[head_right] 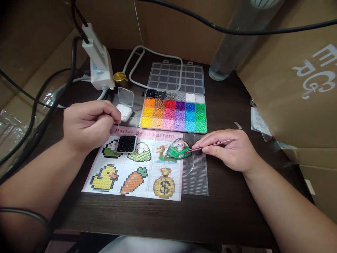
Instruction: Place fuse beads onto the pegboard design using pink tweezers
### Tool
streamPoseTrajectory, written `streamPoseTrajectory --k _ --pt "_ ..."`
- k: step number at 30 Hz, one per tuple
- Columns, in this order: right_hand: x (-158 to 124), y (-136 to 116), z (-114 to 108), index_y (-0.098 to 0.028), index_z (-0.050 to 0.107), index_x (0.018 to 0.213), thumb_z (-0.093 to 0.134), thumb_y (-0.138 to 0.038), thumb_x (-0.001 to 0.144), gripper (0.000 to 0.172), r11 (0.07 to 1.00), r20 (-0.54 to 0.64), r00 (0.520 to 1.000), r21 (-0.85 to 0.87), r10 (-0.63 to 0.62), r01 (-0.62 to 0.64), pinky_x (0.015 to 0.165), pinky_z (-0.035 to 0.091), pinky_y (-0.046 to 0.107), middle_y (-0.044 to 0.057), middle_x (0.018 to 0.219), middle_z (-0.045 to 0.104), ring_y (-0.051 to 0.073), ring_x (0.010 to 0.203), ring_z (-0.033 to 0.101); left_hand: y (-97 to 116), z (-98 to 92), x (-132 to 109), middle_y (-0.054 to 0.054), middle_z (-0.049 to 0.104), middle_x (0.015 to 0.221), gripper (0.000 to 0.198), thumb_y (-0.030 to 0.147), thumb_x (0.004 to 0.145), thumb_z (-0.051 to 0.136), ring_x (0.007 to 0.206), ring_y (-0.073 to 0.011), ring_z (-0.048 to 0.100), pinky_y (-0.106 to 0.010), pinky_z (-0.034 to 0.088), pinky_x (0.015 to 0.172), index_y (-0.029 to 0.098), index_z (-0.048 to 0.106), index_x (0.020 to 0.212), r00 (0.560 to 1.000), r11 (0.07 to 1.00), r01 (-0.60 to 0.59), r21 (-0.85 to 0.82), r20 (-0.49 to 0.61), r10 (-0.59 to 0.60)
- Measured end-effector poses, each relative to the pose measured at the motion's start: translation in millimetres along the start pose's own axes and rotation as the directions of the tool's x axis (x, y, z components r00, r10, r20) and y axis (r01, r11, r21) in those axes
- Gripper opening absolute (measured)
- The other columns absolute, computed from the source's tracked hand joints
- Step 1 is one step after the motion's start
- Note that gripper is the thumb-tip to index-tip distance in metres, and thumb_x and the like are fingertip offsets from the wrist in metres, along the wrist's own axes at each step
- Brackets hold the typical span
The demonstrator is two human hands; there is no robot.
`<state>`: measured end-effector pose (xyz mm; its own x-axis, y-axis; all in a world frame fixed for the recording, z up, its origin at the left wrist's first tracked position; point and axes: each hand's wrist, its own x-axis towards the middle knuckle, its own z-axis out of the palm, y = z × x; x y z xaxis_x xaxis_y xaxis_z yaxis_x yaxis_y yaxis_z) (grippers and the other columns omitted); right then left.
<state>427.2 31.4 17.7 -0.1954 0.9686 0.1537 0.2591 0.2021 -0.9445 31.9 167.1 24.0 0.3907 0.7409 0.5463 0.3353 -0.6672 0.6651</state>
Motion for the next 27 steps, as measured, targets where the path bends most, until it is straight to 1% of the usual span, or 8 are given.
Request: streamPoseTrajectory --k 5,11,16,21,27 --pt "-0.8 1.6 -0.9 -0.036 0.104 0.096 0.114 -0.045 0.097 0.013 1.000 -0.017 0.999 0.005 0.028 -0.028 0.086 0.086 0.042 0.006 0.097 0.100 0.031 0.088 0.099 -1.5 0.5 0.2 0.006 0.081 0.072 0.032 0.004 0.082 0.066 0.066 -0.0187 0.075 -0.041 0.056 0.063 0.033 0.078 0.075 1.000 1.000 -0.025 -0.016 -0.012 0.025" --pt "-0.2 0.4 -0.4 -0.038 0.105 0.100 0.110 -0.037 0.101 0.005 1.000 -0.002 1.000 0.027 -0.009 0.009 0.085 0.086 0.040 0.005 0.099 0.101 0.029 0.089 0.099 -0.1 0.0 -0.3 0.007 0.080 0.073 0.033 0.003 0.081 0.066 0.066 -0.0177 0.074 -0.040 0.056 0.065 0.033 0.077 0.076 1.000 1.000 -0.006 -0.009 -0.007 0.006" --pt "-1.8 1.7 -0.7 -0.039 0.105 0.099 0.111 -0.040 0.101 0.006 1.000 -0.009 1.000 0.023 0.017 -0.016 0.086 0.086 0.042 0.004 0.099 0.100 0.030 0.089 0.099 0.3 -0.4 0.4 0.006 0.080 0.072 0.031 0.004 0.082 0.067 0.065 -0.0184 0.075 -0.041 0.056 0.063 0.033 0.077 0.075 1.000 1.000 -0.014 0.002 0.003 0.014" --pt "-2.6 2.5 -1.8 -0.039 0.105 0.100 0.111 -0.041 0.101 0.006 0.999 -0.009 1.000 0.036 0.018 -0.017 0.085 0.086 0.044 0.004 0.099 0.100 0.031 0.089 0.099 2.2 -1.0 0.1 0.004 0.081 0.074 0.031 0.005 0.087 0.068 0.067 -0.0188 0.077 -0.042 0.058 0.063 0.034 0.077 0.077 1.000 0.999 -0.013 0.038 0.015 0.013" --pt "-2.8 2.3 -2.4 -0.040 0.105 0.102 0.111 -0.040 0.102 0.006 0.999 -0.012 1.000 0.051 0.012 -0.012 0.087 0.086 0.044 0.004 0.100 0.101 0.031 0.090 0.099 2.0 -0.2 -0.5 0.005 0.081 0.074 0.031 0.004 0.083 0.068 0.068 -0.0187 0.077 -0.041 0.058 0.066 0.033 0.076 0.076 1.000 1.000 0.005 0.014 0.009 -0.005"
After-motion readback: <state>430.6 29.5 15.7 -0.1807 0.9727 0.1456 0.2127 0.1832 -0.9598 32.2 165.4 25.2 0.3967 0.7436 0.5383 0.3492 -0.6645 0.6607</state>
